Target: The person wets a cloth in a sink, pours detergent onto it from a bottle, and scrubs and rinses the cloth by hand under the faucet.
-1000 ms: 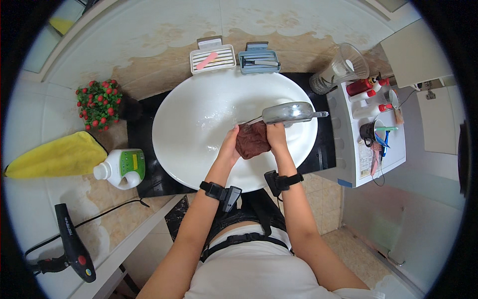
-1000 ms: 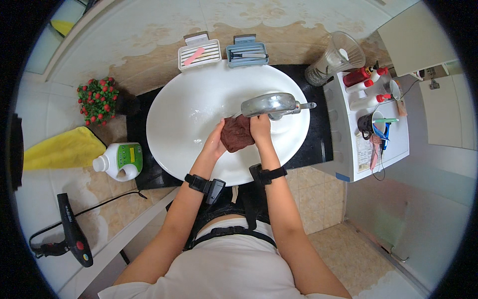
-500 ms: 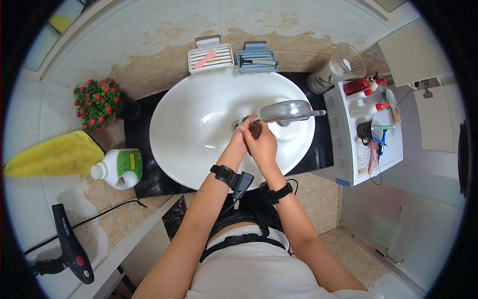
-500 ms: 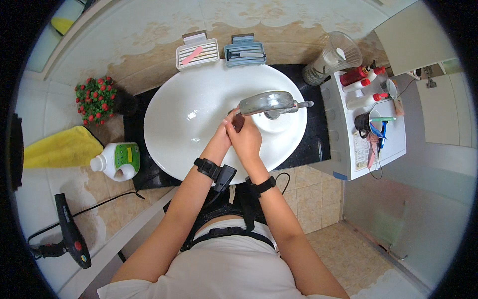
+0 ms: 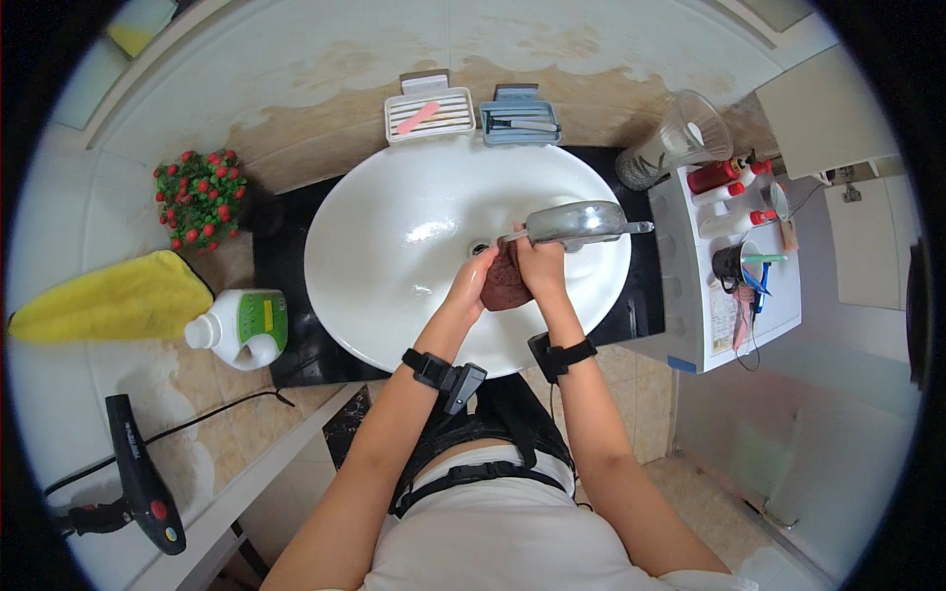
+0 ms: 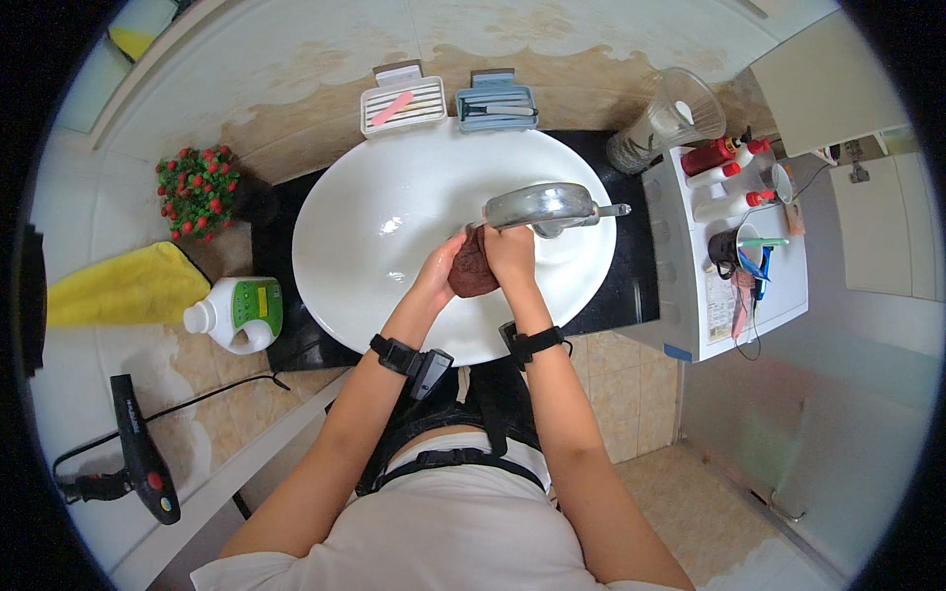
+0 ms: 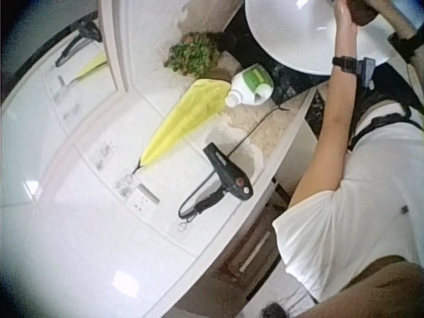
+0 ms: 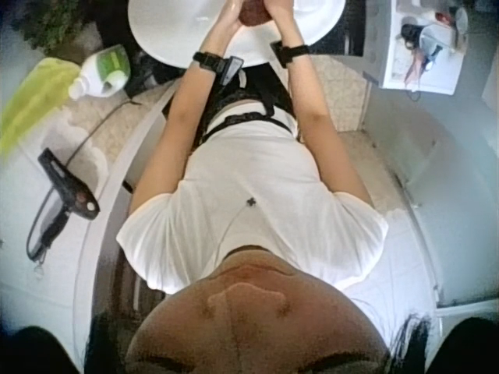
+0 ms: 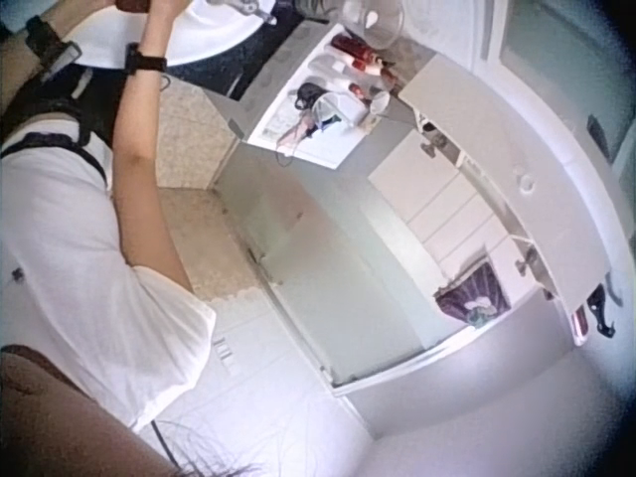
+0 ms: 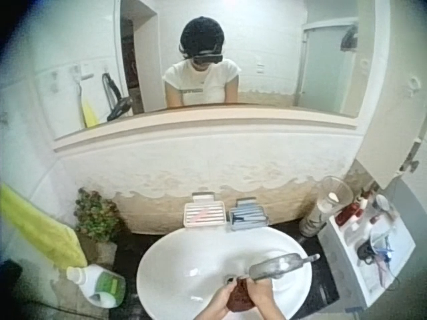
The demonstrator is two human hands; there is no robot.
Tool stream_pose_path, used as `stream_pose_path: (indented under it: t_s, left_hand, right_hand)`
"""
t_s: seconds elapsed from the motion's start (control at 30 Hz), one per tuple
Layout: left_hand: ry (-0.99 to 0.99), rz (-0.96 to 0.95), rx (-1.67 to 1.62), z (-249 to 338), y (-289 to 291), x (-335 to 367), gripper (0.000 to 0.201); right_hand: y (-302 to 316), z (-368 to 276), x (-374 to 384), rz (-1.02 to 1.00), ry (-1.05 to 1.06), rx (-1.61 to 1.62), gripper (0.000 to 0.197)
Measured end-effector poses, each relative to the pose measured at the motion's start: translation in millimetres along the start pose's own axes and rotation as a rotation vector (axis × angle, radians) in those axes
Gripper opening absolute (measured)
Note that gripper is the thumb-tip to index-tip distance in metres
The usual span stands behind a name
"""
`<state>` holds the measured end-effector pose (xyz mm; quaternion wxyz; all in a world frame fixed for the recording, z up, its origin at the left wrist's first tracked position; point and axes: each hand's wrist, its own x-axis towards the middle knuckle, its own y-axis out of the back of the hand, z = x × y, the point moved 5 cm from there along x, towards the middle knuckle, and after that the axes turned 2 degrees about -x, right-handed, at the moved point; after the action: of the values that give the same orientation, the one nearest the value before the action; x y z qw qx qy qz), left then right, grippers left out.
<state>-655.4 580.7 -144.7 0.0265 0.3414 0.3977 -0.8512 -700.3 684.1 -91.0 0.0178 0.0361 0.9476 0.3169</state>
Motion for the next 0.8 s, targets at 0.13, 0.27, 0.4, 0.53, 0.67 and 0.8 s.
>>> stream_pose_path:
  t_s: [0.13,0.27,0.4,0.53,0.67,0.8]
  left_hand:
    - [0.000,-0.074,0.040,14.8,8.7,-19.1,0.031]
    - [0.057,-0.212,-0.097,17.4,14.6,-23.8,0.037]
    - [0.102,-0.253,-0.355,15.2,4.0,-15.5,0.038]
    - [0.051,-0.250,-0.355,16.3,-22.1,3.8,0.031]
    - [0.038,-0.141,-0.169,4.9,-31.8,23.9,0.028]
    - [0.085,-0.101,-0.131,11.1,-57.9,10.1,0.031]
  right_hand:
    - [4.3,-0.7,2.5,-0.002,-0.057,0.158,0.030]
    - [1.5,-17.6,-3.1,-0.138,-0.093,0.301,0.026]
    - [0.5,-22.2,-10.6,-0.281,-0.221,0.657,0.030]
    - [4.6,-5.2,-19.1,-0.236,-0.245,0.582,0.032]
    - [12.0,-29.0,-34.8,-0.017,0.024,0.161,0.039]
    - [21.0,-41.8,-36.7,0.115,0.031,-0.173,0.037]
